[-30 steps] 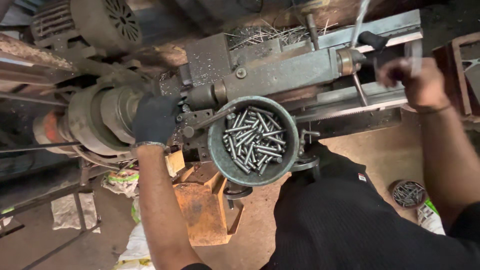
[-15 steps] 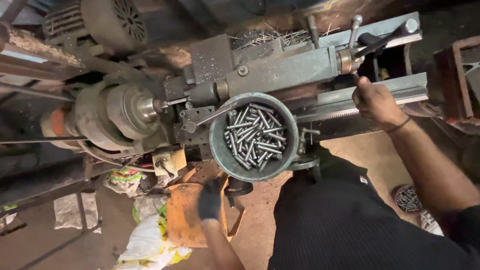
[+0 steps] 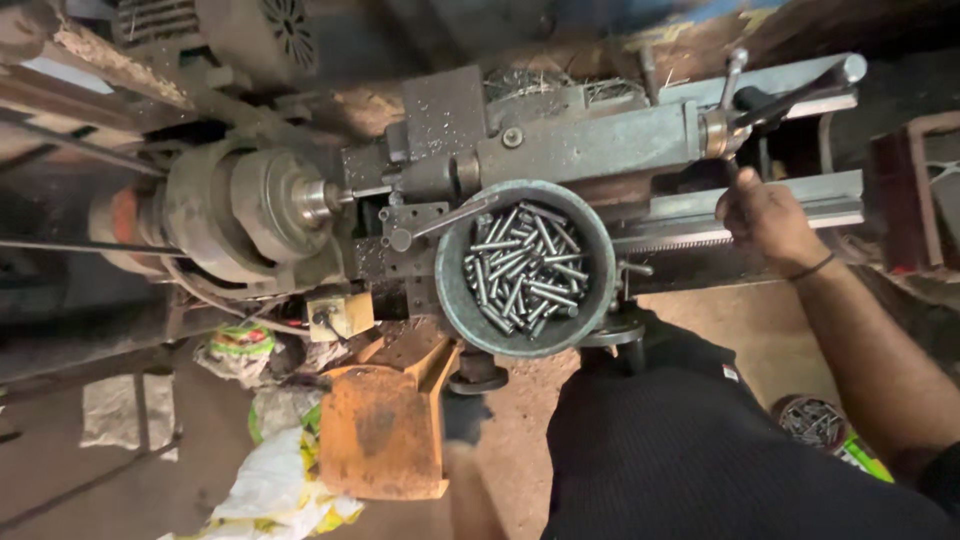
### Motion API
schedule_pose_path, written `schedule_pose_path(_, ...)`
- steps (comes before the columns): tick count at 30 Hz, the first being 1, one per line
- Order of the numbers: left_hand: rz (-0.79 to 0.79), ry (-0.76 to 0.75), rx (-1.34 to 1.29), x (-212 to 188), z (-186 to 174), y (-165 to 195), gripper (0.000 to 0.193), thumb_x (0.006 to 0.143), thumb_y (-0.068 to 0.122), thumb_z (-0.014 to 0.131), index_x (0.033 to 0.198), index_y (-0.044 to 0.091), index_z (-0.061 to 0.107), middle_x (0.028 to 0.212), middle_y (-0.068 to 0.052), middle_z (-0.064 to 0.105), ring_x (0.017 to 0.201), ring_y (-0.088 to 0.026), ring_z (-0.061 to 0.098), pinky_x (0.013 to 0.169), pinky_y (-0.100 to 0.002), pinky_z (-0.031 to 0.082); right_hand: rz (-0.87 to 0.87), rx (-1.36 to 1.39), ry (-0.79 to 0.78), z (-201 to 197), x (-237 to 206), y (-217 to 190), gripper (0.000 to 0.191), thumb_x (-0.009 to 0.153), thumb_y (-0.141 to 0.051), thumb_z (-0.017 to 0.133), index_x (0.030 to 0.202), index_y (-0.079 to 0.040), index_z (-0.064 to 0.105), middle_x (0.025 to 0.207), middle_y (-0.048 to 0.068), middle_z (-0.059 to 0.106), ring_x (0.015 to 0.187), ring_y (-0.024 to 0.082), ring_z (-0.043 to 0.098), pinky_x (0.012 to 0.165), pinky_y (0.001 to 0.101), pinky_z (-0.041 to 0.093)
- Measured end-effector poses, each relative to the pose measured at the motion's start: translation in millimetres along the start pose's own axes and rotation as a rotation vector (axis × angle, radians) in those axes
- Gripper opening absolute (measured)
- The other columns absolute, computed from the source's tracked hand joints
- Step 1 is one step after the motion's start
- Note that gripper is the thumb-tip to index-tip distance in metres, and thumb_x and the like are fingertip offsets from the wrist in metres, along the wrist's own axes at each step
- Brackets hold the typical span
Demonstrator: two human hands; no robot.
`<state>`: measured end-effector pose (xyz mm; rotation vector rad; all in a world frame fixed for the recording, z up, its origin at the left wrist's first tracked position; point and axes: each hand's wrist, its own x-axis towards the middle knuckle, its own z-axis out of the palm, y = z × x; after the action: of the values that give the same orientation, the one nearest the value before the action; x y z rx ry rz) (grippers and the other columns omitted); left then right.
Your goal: The person operates a lathe to machine small metal pins. They turn the handwheel to feed the stock, engage the machine, and place finished pins into a metal bowl on the lathe bed, repeating the cycle.
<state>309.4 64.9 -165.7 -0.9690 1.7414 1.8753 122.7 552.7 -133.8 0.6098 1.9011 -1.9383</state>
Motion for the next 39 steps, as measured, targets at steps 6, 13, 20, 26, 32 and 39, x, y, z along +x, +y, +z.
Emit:
schedule_pose_path(6,-0.035,0.024,0.027,-21.2,-40.2,-5.0,0.053,0.096,0.034,0.075,0.131,-0.004,0.067,0.083,-0.012,0.050,0.075,-0.020,0.047,0.066,-0.038,0.044,-0.090,-0.086,0.008,0.2,0.1,3.9,0.070,0.109,-0.062,0.039,0.084,-0.001,0.063,0.059,0.003,0.047,0.047,0.012,0.041,0.044,0.0281,0.034)
schedule_pose_path(13,0.339,0.637,0.830,-60.8,40.7,27.5,0.097,0.070,0.058,0.086,0.141,0.001,0.051,0.113,-0.017,0.072,0.099,-0.039,0.069,0.078,-0.048,0.054,-0.093,-0.116,0.044,3.4,0.9,6.2,0.067,0.111,-0.059,0.038,0.086,-0.002,0.062,0.059,0.005,0.048,0.045,0.014,0.041,0.042,0.0292,0.032)
schedule_pose_path(20,0.150,0.700,0.949,-46.7,30.8,2.7,0.083,0.082,0.062,0.067,0.150,0.018,0.050,0.094,-0.009,0.076,0.081,-0.033,0.073,0.074,-0.048,0.057,-0.174,-0.126,0.067,4.7,-2.6,5.1,0.065,0.115,-0.054,0.039,0.089,-0.001,0.064,0.064,0.003,0.052,0.053,0.011,0.046,0.048,0.0269,0.036)
schedule_pose_path(26,0.427,0.588,0.096,-12.1,17.0,-46.9,0.041,0.115,0.050,0.043,0.107,0.018,0.067,0.075,-0.003,0.072,0.060,-0.019,0.064,0.056,-0.033,0.047,-0.227,-0.541,0.218,11.4,-14.7,-0.5,0.057,0.110,-0.046,0.060,0.077,0.002,0.062,0.063,0.006,0.055,0.057,0.014,0.051,0.053,0.0340,0.042)
schedule_pose_path(32,0.174,0.465,-0.614,-9.0,45.6,-70.3,0.019,0.100,0.027,0.054,0.117,0.021,0.059,0.066,-0.002,0.054,0.046,-0.015,0.044,0.038,-0.030,0.031,-0.543,-0.820,0.353,18.1,-10.8,7.4,0.042,0.109,-0.032,0.068,0.082,0.000,0.062,0.068,0.021,0.052,0.059,0.033,0.052,0.060,0.0462,0.041)
schedule_pose_path(39,0.465,0.824,0.505,14.4,-4.3,-50.0,0.016,0.102,0.017,0.053,0.112,0.007,0.060,0.076,-0.011,0.067,0.058,-0.025,0.062,0.055,-0.040,0.049,-0.824,-0.742,0.196,25.2,39.7,-31.4,0.029,0.103,-0.026,0.071,0.113,-0.001,0.060,0.105,0.020,0.062,0.095,0.032,0.060,0.084,0.0455,0.049)
